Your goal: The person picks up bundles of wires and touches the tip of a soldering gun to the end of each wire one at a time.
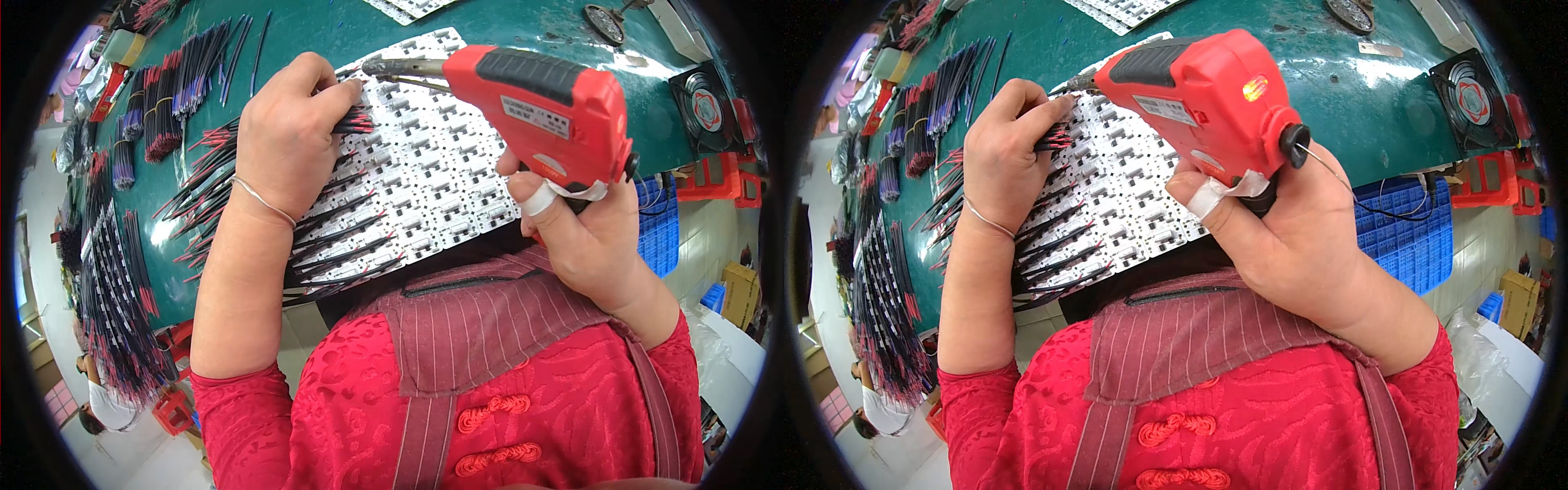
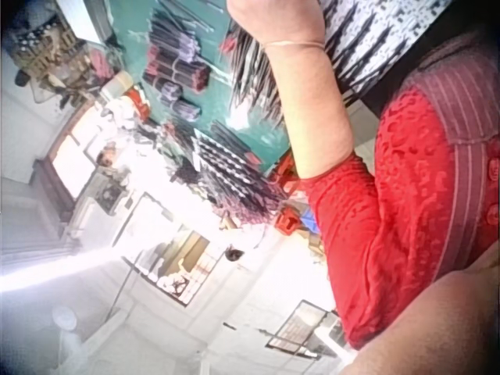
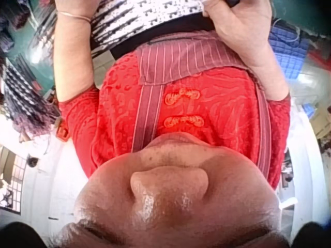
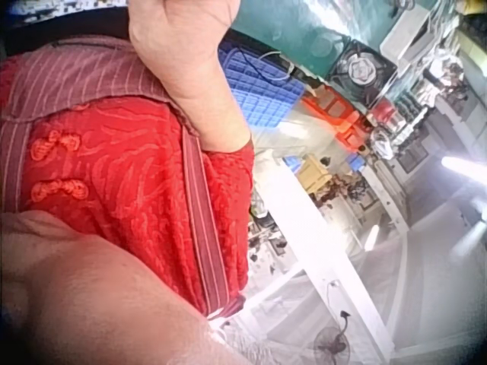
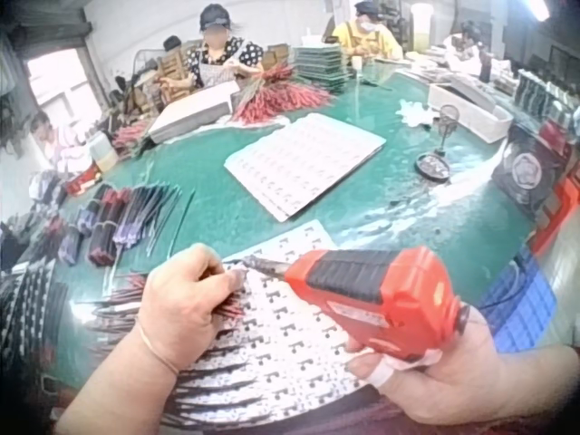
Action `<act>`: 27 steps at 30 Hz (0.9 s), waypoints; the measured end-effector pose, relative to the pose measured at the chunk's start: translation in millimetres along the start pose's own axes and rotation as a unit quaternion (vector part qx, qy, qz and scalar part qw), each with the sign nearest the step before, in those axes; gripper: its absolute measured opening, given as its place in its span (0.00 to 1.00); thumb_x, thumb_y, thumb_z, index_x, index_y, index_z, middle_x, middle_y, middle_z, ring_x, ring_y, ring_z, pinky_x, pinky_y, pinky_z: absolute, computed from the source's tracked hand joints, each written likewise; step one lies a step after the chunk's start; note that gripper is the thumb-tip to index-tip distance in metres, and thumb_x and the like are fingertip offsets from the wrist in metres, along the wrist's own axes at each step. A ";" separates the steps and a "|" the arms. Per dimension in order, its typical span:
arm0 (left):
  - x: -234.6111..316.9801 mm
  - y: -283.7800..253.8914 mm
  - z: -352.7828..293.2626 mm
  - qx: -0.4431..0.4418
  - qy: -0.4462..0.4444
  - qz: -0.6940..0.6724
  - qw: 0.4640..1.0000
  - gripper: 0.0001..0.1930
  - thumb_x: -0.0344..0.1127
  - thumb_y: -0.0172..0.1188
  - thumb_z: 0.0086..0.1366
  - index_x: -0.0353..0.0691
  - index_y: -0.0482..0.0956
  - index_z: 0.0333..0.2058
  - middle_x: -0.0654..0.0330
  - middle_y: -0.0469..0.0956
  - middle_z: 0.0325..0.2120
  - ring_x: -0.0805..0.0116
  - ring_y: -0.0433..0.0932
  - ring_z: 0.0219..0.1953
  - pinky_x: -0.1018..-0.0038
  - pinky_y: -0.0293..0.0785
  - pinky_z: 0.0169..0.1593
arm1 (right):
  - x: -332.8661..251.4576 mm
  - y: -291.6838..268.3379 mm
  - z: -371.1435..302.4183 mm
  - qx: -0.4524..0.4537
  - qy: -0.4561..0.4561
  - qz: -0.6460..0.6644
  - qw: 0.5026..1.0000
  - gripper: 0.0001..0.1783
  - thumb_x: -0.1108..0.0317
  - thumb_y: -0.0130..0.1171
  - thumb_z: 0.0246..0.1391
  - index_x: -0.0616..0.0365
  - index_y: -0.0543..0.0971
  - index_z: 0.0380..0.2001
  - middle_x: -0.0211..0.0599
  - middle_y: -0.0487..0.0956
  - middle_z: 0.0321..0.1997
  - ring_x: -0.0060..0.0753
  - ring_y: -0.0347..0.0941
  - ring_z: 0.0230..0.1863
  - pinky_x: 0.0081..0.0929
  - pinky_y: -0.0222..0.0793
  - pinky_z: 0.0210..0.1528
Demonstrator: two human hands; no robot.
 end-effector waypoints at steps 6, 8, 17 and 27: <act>-0.9 1.3 -0.7 -0.017 -0.006 -0.008 1.000 0.21 0.15 0.60 0.42 0.43 0.84 0.37 0.59 0.75 0.31 0.58 0.78 0.32 0.67 0.75 0.35 | -1.3 -2.4 3.6 0.045 -0.025 0.109 0.993 0.17 0.75 0.67 0.53 0.66 0.78 0.46 0.40 0.84 0.42 0.28 0.81 0.42 0.25 0.75 0.47; -1.3 1.5 -0.8 -0.016 -0.005 -0.009 1.000 0.21 0.15 0.61 0.42 0.43 0.84 0.37 0.59 0.75 0.31 0.58 0.78 0.32 0.67 0.75 0.35 | -3.5 -0.3 4.4 0.021 -0.036 0.078 0.996 0.19 0.74 0.63 0.57 0.65 0.75 0.52 0.41 0.82 0.46 0.20 0.75 0.34 0.19 0.72 0.37; -1.5 2.2 -0.9 -0.016 -0.002 -0.008 1.000 0.23 0.15 0.61 0.41 0.43 0.84 0.38 0.59 0.75 0.31 0.58 0.78 0.32 0.67 0.75 0.35 | 3.7 0.3 1.7 0.007 -0.019 0.017 1.000 0.14 0.70 0.61 0.61 0.64 0.77 0.48 0.34 0.80 0.42 0.13 0.70 0.25 0.14 0.67 0.25; 0.5 1.3 0.7 -0.011 0.001 -0.001 1.000 0.14 0.21 0.64 0.43 0.42 0.83 0.32 0.60 0.74 0.29 0.59 0.78 0.31 0.66 0.76 0.34 | -5.3 -6.8 1.3 0.048 -0.051 0.135 0.988 0.12 0.72 0.60 0.61 0.65 0.77 0.47 0.41 0.81 0.47 0.18 0.72 0.28 0.19 0.68 0.30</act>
Point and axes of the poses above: each hand's wrist, its own z-axis towards the middle knuckle, its own y-axis out of the palm, x = y × z, the point moved 9 cm from there along z, towards the middle knuckle
